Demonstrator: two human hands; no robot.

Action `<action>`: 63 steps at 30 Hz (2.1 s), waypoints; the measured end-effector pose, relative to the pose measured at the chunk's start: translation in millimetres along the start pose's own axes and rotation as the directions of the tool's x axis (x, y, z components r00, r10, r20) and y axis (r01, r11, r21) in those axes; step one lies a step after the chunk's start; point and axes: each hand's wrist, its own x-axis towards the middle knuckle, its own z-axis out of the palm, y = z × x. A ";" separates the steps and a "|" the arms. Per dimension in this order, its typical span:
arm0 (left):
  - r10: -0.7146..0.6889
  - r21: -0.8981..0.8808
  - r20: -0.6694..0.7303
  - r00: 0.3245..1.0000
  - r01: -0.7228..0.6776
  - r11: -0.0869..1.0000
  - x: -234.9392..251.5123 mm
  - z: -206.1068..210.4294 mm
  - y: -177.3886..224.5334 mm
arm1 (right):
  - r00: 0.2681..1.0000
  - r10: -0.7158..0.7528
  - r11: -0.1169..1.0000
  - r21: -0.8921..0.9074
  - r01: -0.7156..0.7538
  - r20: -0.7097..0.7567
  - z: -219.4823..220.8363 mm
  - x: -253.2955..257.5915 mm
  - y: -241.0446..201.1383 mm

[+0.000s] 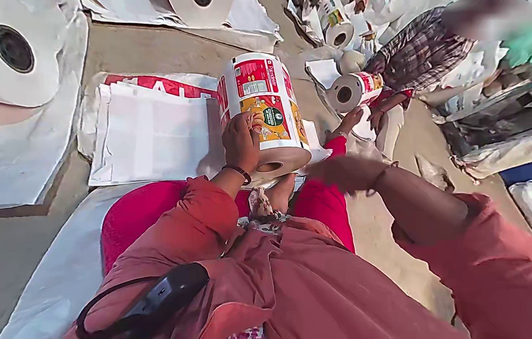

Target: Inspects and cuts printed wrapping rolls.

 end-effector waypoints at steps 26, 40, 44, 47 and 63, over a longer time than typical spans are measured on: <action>0.124 0.052 0.050 0.991 -0.126 0.991 -0.2 -0.2 -4.7 | 0.705 0.178 0.891 0.416 0.180 -0.687 97.5 45.8 4.5; 0.178 0.069 0.041 0.983 -0.181 0.981 -1.5 4.7 -2.7 | 0.738 0.143 0.924 0.355 0.139 -0.660 95.6 43.8 0.3; 0.174 0.081 0.050 0.984 -0.177 0.981 -1.1 4.3 -2.7 | 0.739 0.121 0.948 0.298 0.113 -0.663 91.8 41.2 -2.6; 0.181 0.103 0.042 0.983 -0.184 0.978 -1.7 5.7 -2.4 | 0.771 0.100 0.969 0.237 0.068 -0.629 77.2 35.7 -7.9; 0.525 0.261 0.230 0.819 -0.572 0.778 -11.6 5.3 41.9 | 0.552 0.363 0.622 0.636 0.457 -0.751 111.7 42.7 75.3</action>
